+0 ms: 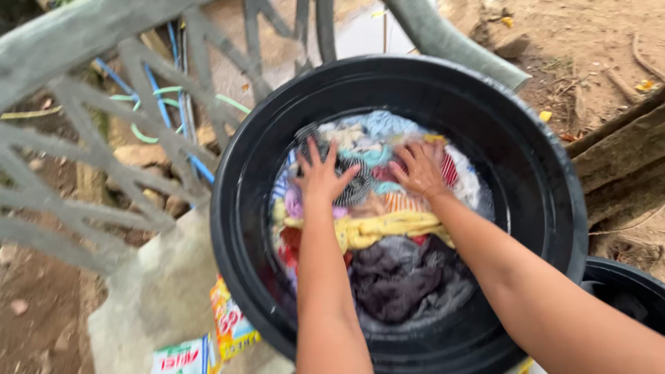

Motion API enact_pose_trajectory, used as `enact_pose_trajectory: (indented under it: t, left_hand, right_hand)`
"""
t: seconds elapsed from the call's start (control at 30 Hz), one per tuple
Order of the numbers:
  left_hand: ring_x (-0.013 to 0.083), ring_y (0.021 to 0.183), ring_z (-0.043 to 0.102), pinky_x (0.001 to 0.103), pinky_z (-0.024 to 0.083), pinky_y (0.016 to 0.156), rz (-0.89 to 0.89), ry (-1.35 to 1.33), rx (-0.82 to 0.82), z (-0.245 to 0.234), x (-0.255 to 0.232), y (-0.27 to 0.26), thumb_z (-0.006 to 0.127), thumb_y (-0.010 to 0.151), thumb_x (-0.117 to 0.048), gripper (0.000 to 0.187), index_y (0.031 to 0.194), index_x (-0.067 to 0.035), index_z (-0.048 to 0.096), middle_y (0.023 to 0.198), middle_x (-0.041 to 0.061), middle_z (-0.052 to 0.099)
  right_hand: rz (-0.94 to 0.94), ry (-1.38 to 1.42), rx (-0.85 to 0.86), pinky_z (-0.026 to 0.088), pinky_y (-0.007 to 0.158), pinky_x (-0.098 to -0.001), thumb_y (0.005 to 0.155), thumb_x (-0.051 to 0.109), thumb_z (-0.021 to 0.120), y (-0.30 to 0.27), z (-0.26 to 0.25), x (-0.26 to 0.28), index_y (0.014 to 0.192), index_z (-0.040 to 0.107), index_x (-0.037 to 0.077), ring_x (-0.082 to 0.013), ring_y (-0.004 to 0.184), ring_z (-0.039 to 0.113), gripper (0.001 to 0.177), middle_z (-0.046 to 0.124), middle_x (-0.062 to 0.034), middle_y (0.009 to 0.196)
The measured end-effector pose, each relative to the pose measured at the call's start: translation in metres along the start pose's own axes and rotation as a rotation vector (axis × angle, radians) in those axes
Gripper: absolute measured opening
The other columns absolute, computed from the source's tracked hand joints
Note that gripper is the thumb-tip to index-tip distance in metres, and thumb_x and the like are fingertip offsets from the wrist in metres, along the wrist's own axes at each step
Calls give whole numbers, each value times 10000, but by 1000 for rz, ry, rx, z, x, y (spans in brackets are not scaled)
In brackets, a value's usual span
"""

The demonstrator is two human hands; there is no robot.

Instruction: The person washes clothes by hand in a basin, scrubbing different garments and moving them between basins of soapy water.

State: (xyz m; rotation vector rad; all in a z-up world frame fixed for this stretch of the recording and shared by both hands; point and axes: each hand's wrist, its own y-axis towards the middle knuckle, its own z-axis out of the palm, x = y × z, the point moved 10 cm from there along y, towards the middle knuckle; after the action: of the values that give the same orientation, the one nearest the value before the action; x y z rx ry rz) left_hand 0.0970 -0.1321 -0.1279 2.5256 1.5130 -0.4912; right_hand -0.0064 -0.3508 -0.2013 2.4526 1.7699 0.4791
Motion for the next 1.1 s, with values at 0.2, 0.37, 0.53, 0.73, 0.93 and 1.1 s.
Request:
enact_pose_trajectory:
  t: [0.2,0.37,0.53,0.73,0.93,1.1]
  left_hand:
    - [434,1509,57,766,214,1066,-87,63,77,41,17,4,455,840,-781,837,1546,-364,289,1649,122,145]
    - [417,1521,136,747,221,1109,-170,227,126,86,34,12,444,927,-678,703,1530,-322,374,1667,131,225]
    - [465,1450,221,645,215,1160,90,22,-145,90,35,24,432,932,-695,771,1573,-273,352,1584,261,264]
    - [402,1497,188,683,153,1155,33,72,40,39,26,-13,402,883,-760,797,1547,-330,304,1663,141,171]
    - [418,1511,-14,826,52,1042,-202,298,342,4,22,-69,452,743,-882,1095,1591,-280,108,1664,145,-25]
    - [451,1509,-123,824,76,1033,-125,369,476,31,29,-125,457,687,-937,1229,1577,-221,2,1635,183,-98]
  right_hand:
    - [-104,166,-256,91,1147,-721,946,630,521,31,-60,46,1501,458,258,-405,1491,260,671,270,-155,1636]
    - [-95,-23,171,41,1069,-757,912,699,414,57,-35,101,1536,290,386,-411,1489,108,709,123,-82,1647]
    - [-151,69,33,71,1101,-733,981,612,342,66,10,90,1548,293,392,-413,1510,111,611,157,-73,1653]
    - [-176,-390,-163,70,1092,-752,935,503,454,68,68,74,1582,230,408,-362,1510,147,691,184,-45,1657]
    - [-179,-331,18,102,1037,-774,906,607,421,79,71,70,1582,170,320,-368,1498,184,776,152,-77,1674]
    - [-183,-65,-148,118,1103,-786,1009,608,353,63,32,82,1610,214,326,-381,1493,244,678,217,-89,1654]
